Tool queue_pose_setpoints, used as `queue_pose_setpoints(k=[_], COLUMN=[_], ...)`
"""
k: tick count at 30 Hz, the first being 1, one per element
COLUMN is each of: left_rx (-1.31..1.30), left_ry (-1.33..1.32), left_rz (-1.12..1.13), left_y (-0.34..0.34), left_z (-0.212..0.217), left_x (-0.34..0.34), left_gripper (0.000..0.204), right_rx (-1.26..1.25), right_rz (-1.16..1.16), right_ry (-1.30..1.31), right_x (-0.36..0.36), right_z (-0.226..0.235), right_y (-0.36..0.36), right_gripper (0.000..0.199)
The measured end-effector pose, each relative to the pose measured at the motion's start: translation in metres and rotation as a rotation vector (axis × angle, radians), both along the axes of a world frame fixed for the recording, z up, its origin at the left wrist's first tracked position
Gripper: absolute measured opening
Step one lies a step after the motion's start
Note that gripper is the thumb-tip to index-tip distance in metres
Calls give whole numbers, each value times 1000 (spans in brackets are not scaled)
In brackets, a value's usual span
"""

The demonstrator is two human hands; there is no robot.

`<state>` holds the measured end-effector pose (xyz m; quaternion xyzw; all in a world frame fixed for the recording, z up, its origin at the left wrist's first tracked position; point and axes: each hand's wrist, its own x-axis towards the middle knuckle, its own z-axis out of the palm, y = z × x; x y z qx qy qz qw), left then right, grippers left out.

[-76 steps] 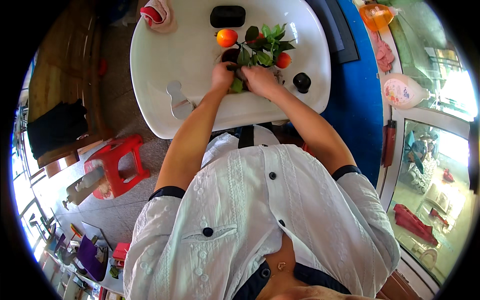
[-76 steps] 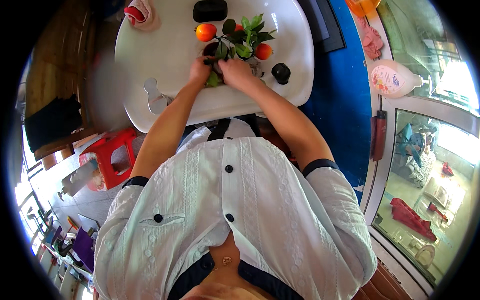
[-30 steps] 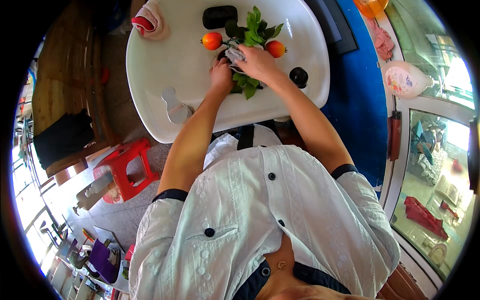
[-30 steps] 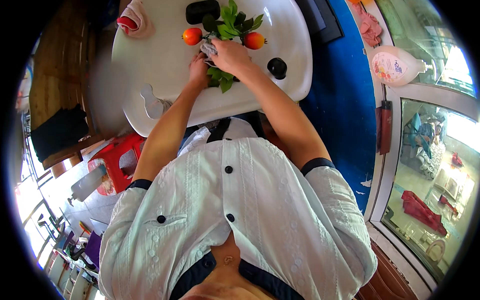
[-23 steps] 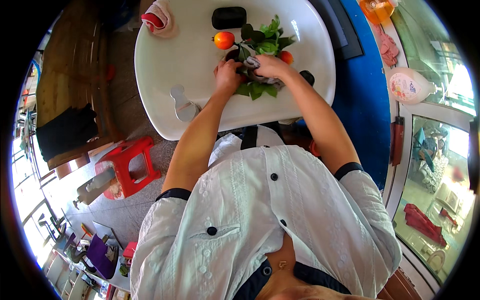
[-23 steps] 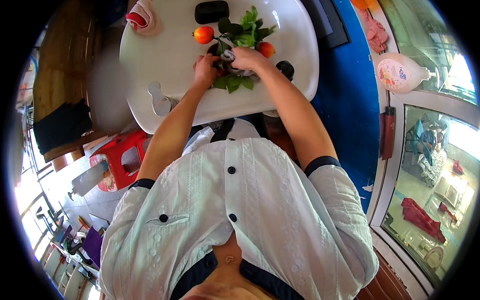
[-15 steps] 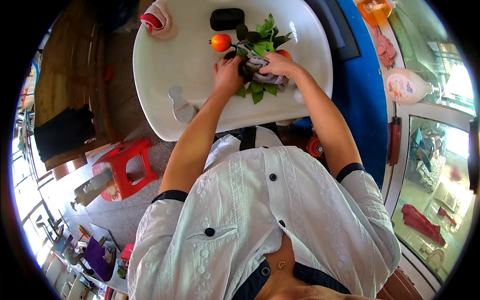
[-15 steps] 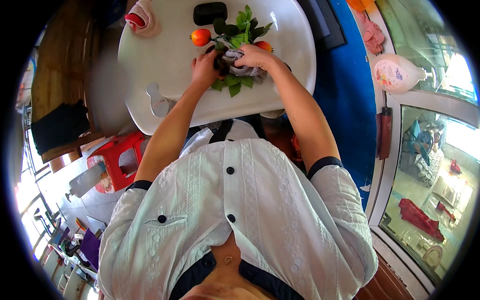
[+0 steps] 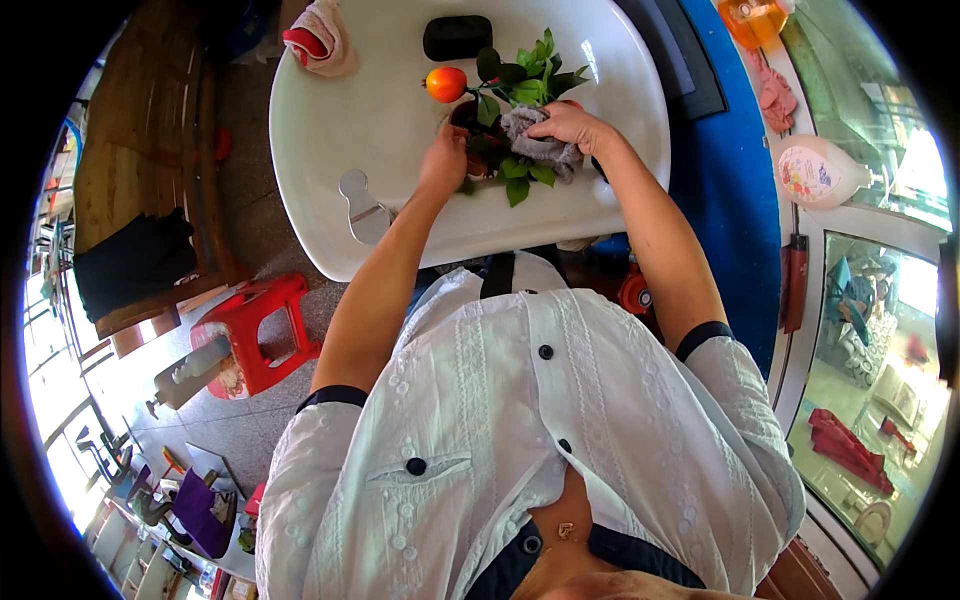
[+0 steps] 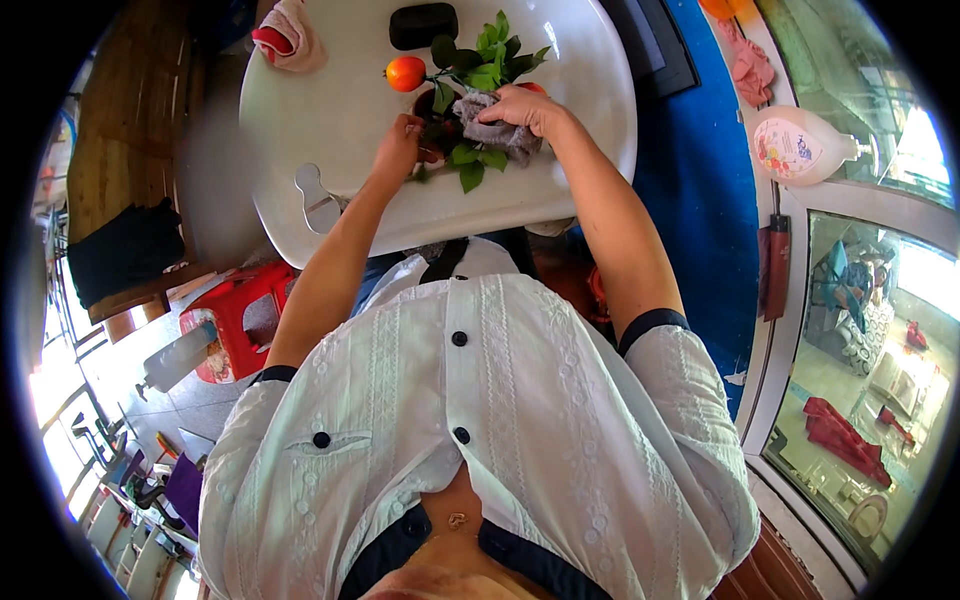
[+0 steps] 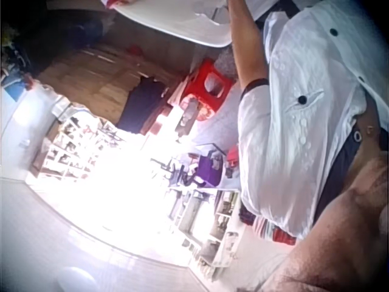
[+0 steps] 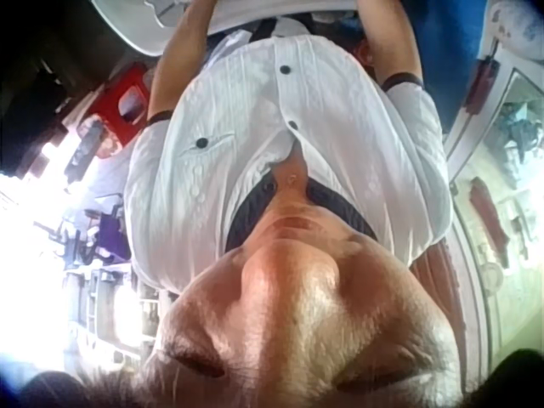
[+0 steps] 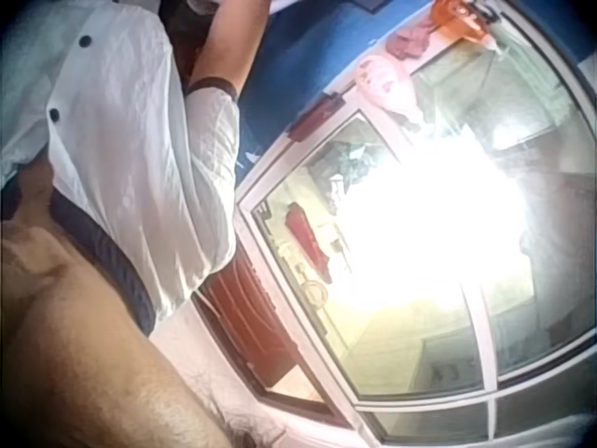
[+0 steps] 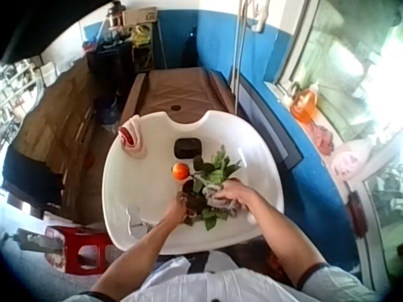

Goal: The person wipes a small artificial plant with a cloth in a salon sink. They clean the leaves and fruit of the plant, then rinse the plant under running water from the faucet.

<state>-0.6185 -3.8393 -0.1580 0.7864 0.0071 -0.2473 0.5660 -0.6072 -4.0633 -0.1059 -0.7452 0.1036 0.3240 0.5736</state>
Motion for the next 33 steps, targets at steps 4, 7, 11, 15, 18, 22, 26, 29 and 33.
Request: queue_pose_setpoints(k=[4, 7, 11, 15, 18, 22, 26, 29, 33], left_rx=[-192, -392, -807, -817, -971, -938, -826, -1081, -1158], left_ry=[381, 575, 856, 876, 915, 869, 817, 795, 703], left_rz=[36, 219, 265, 376, 416, 419, 473, 534, 624], left_y=[-7, -16, -22, -21, -18, -18, -25, -26, -26], left_z=[28, 33, 30, 15, 8, -3, 8, -2, 3], left_x=[4, 5, 8, 8, 7, 7, 2, 1, -6], left_gripper=[29, 38, 44, 41, 40, 42, 39, 35, 33], right_rx=[-9, -60, 24, -57, -271, -689, -702, -734, -819], right_rz=[-37, -40, -7, 116, 375, 108, 38, 245, 262], right_ry=[-19, -48, -54, -46, -262, -751, -984, -966, -1149], right_x=[-1, -4, -8, -10, -20, -36, -20, -15, -45], right_z=[-7, 15, 12, 17, 36, 86, 78, -10, -26], right_y=[-3, 8, 7, 15, 13, 30, 77, 99, 88], right_gripper=[31, 35, 48, 49, 52, 40, 35, 40, 39])
